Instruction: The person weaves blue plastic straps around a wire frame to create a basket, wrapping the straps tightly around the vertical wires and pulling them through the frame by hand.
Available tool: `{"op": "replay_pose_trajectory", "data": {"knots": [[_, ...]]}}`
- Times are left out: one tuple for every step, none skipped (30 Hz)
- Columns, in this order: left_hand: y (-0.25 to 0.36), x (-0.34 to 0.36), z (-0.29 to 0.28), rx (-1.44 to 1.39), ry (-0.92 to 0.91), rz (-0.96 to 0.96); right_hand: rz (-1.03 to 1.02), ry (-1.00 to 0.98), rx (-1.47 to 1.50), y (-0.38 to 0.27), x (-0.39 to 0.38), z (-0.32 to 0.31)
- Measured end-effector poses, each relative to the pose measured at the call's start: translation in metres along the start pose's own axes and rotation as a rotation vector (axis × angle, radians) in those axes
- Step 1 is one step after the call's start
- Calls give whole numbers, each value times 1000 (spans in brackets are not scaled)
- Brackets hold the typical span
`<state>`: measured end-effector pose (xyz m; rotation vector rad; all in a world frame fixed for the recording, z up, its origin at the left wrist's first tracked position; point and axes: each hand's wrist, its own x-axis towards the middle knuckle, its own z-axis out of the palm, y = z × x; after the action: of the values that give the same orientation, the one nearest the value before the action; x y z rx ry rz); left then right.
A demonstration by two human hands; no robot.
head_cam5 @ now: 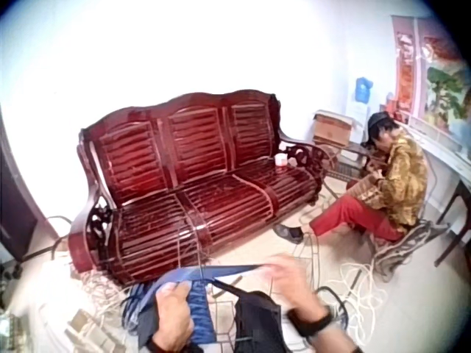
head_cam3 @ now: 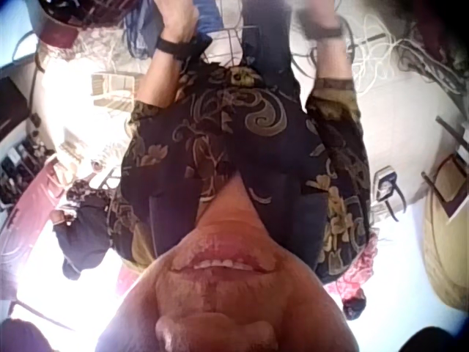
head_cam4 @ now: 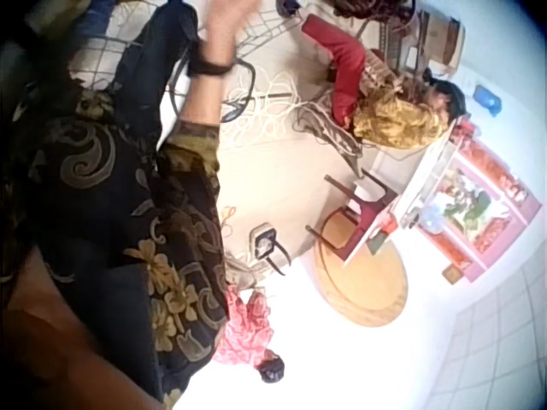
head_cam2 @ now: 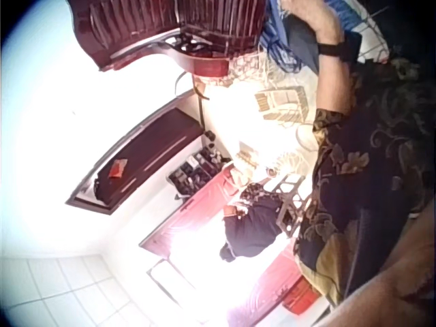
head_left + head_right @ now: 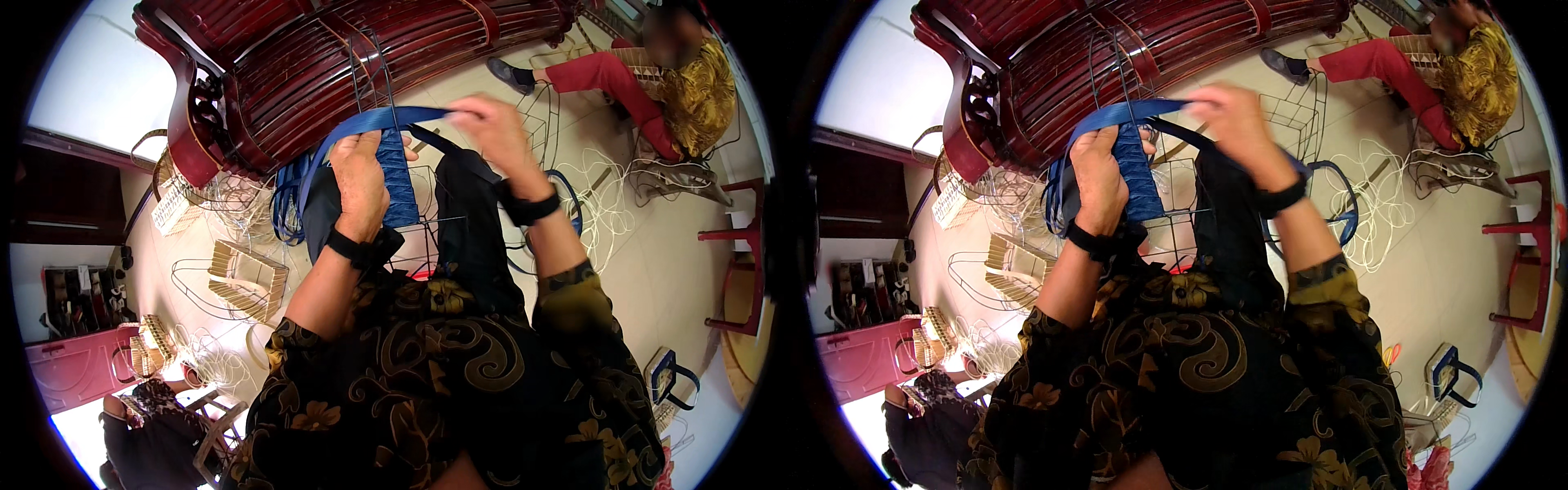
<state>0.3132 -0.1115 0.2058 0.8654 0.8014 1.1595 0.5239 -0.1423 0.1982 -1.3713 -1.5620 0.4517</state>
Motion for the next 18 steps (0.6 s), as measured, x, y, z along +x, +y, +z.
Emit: {"op": "replay_pose_trajectory", "data": {"knots": [[0,-1,-2,3,5,4,-11,91,-40,21,-10,-29],[1,-2,-2,7,15,22,24,197,-163,45,-24,-70],[3,-4,-1,5,20,35,108,314,-331,74,-58,-129],[6,-5,1,13,23,52,210,419,-537,107,-106,-194],[7,-5,1,5,22,31,339,493,-811,139,-168,-266],[6,-3,3,-10,6,3,519,535,-1133,162,-248,-342],[3,2,9,-29,-40,-40,770,524,-1466,165,-355,-418],[0,8,9,-50,-71,-64,993,456,-1726,134,-426,-473],[-8,11,-14,-135,-15,-73,1007,331,-2000,95,-399,-534],[5,-6,-1,-5,27,16,1235,472,-1629,130,-371,-461],[5,-6,0,-10,16,14,1224,412,-1688,118,-369,-459],[5,-4,0,-18,-1,7,1219,355,-1750,107,-372,-459],[4,-1,8,-1,-49,12,1120,540,-1582,113,-379,-445],[5,-3,7,0,-36,17,909,599,-1440,120,-328,-423],[5,-3,5,1,-32,25,709,571,-1254,120,-268,-375],[5,-3,4,5,-37,31,563,505,-1003,111,-209,-316],[5,-3,6,14,-45,25,466,417,-727,95,-158,-254],[5,-3,7,18,-44,25,387,300,-474,74,-112,-192]]}}
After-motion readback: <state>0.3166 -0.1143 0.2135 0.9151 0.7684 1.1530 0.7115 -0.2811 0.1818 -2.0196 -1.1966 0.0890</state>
